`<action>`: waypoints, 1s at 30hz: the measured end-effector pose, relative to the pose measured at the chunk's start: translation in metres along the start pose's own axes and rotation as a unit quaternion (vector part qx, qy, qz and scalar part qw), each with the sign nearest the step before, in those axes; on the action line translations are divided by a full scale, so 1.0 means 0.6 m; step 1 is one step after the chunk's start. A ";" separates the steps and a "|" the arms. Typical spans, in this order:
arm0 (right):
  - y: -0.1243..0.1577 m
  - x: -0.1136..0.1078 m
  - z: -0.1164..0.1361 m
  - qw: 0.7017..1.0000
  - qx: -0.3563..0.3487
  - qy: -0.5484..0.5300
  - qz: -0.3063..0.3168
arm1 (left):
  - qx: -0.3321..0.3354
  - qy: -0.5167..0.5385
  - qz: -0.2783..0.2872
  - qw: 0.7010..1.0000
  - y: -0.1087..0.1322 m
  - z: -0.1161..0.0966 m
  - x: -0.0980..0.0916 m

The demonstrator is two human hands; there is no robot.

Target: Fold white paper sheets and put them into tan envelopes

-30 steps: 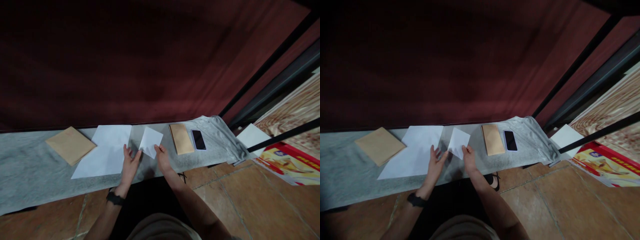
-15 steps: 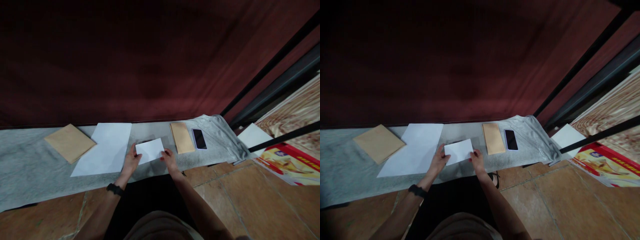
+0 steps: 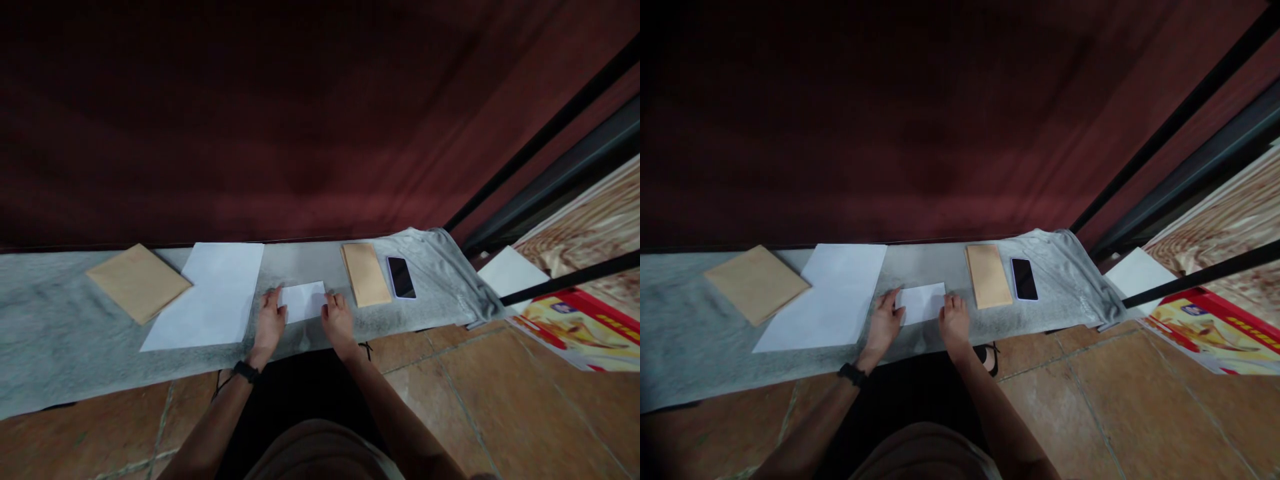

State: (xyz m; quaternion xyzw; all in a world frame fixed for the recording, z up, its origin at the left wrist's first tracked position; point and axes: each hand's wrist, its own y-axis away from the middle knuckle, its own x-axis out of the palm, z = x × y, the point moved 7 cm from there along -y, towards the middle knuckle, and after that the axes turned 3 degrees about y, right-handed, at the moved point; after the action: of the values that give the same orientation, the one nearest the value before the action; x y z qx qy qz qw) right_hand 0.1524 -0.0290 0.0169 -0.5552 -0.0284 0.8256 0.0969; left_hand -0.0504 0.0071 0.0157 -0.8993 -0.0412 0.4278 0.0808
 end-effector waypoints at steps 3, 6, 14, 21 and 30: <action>-0.002 0.013 0.032 0.997 -0.081 -0.014 -0.013 | 0.071 -0.083 -0.023 0.994 0.015 -0.032 0.004; -0.001 0.034 0.061 0.988 -0.148 -0.044 -0.014 | 0.168 -0.130 0.027 0.977 0.043 -0.069 0.040; -0.009 0.068 0.058 0.983 -0.182 0.028 0.022 | 0.231 -0.189 0.112 0.948 0.073 -0.078 0.090; -0.022 0.058 0.023 0.983 -0.169 0.068 0.002 | 0.230 -0.174 0.103 0.952 0.062 -0.053 0.067; -0.006 0.040 -0.007 0.986 -0.154 0.064 -0.021 | 0.237 -0.178 0.136 0.945 0.055 -0.018 0.053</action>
State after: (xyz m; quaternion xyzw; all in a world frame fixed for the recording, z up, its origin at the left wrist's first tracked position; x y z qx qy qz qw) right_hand 0.1479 -0.0214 -0.0057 -0.6143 -0.1607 0.7720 0.0292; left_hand -0.0216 -0.0221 -0.0078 -0.7606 0.1701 0.5852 0.2238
